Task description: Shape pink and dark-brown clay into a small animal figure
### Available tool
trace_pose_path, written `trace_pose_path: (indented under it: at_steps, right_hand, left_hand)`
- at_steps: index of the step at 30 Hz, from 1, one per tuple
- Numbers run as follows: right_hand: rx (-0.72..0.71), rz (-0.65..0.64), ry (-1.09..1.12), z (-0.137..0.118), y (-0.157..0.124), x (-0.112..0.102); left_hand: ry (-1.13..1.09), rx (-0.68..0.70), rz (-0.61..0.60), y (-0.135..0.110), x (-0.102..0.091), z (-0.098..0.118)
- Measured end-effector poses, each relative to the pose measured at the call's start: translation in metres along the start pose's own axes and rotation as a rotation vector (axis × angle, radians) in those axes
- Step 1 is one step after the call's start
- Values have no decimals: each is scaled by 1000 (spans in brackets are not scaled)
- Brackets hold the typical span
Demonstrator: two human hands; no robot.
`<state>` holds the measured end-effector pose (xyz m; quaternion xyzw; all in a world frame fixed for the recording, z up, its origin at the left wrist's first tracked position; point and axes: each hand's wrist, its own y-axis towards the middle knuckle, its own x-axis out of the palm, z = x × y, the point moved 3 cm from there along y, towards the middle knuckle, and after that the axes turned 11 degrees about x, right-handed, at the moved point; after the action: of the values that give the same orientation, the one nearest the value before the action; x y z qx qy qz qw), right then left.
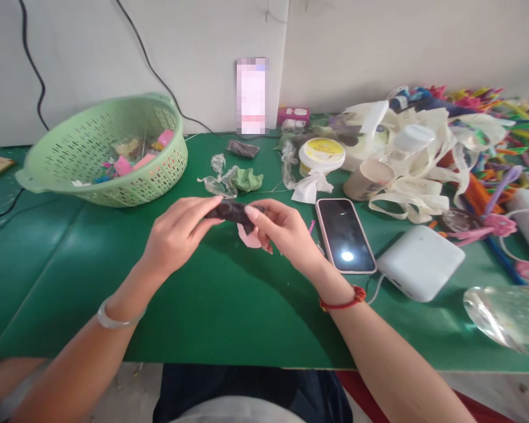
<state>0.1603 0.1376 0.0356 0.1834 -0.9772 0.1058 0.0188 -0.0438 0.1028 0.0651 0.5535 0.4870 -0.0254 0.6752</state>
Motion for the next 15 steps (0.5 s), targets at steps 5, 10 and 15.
trace_pose_path:
  at_steps: [5, 10, 15]
  right_hand:
    - [-32, -30, -46, 3, -2, 3]
    - [-30, -70, -126, 1, -7, 9]
    - [-69, -10, -82, -8, -8, 9]
  left_hand:
    - [-115, 17, -138, 0, 9, 7]
    - [-129, 32, -139, 0, 15, 15]
    - [-70, 24, -118, 4, 13, 16]
